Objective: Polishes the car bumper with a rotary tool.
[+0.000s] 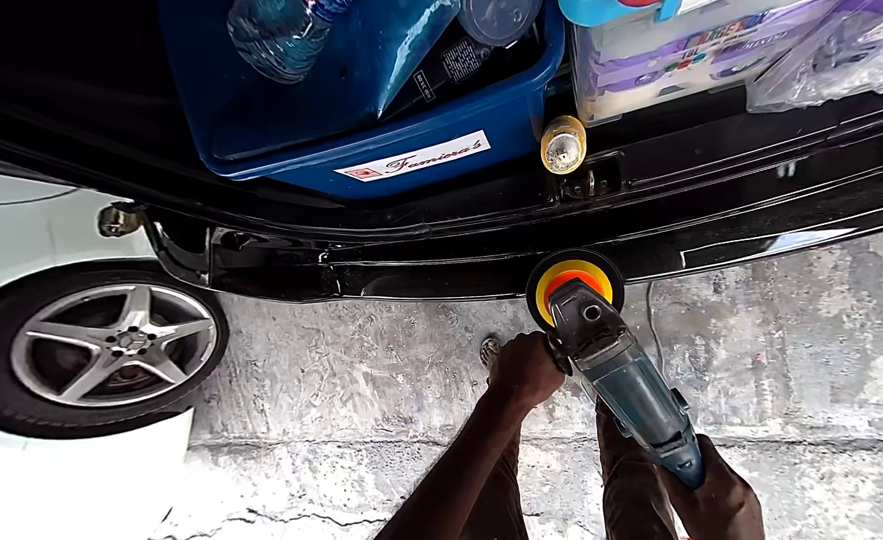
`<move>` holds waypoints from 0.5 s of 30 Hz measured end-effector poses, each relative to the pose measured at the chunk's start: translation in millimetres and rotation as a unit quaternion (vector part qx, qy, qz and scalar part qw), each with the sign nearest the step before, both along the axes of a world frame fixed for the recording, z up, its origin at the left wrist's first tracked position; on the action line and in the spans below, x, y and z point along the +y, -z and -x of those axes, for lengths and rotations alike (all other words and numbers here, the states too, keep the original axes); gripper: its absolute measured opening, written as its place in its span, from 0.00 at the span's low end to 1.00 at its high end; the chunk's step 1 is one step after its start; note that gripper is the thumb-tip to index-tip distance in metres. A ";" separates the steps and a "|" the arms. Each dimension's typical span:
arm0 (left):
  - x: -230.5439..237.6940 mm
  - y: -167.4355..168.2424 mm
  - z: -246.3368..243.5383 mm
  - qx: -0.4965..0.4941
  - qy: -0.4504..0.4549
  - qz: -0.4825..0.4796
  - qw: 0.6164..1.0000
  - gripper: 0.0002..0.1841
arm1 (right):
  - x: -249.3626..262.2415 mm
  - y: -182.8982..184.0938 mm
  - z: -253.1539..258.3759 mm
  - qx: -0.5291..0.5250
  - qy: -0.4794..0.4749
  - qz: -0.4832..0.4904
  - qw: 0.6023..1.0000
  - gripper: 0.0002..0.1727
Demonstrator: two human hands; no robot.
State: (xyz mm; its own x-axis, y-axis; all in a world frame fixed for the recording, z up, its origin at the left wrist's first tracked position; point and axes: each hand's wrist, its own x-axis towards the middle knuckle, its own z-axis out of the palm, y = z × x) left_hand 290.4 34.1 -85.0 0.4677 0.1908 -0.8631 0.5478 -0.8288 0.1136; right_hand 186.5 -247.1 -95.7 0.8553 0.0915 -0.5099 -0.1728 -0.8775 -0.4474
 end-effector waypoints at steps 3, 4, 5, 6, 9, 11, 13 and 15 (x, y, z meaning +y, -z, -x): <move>27.9 0.4 19.4 -0.007 -0.038 -0.018 0.999 0.18 | 22.2 4.4 3.3 -0.024 -0.034 0.002 0.999 0.32; 36.4 1.3 25.9 -0.009 -0.048 -0.023 0.999 0.18 | 28.5 4.8 4.4 -0.024 -0.042 -0.003 0.999 0.36; 43.5 1.7 31.4 -0.011 -0.057 -0.029 0.998 0.18 | 34.1 5.3 5.3 -0.027 -0.051 -0.003 0.998 0.37; 49.0 1.5 35.2 -0.013 -0.061 -0.032 0.998 0.18 | 38.8 6.1 6.0 -0.031 -0.058 -0.002 0.998 0.36; 54.9 1.4 39.3 -0.021 -0.064 -0.037 0.997 0.19 | 43.5 8.0 7.7 -0.037 -0.067 0.003 0.997 0.32; 51.2 0.1 36.1 -0.022 -0.065 -0.034 0.997 0.19 | 39.9 6.8 6.5 -0.026 -0.063 0.001 0.998 0.36; 43.3 -0.6 28.4 -0.024 -0.061 -0.025 0.998 0.18 | 33.1 3.9 3.4 -0.019 -0.052 -0.003 0.998 0.39; 31.3 -2.7 17.5 -0.019 -0.051 -0.019 0.998 0.18 | 23.3 4.1 2.7 -0.029 -0.039 -0.003 0.999 0.34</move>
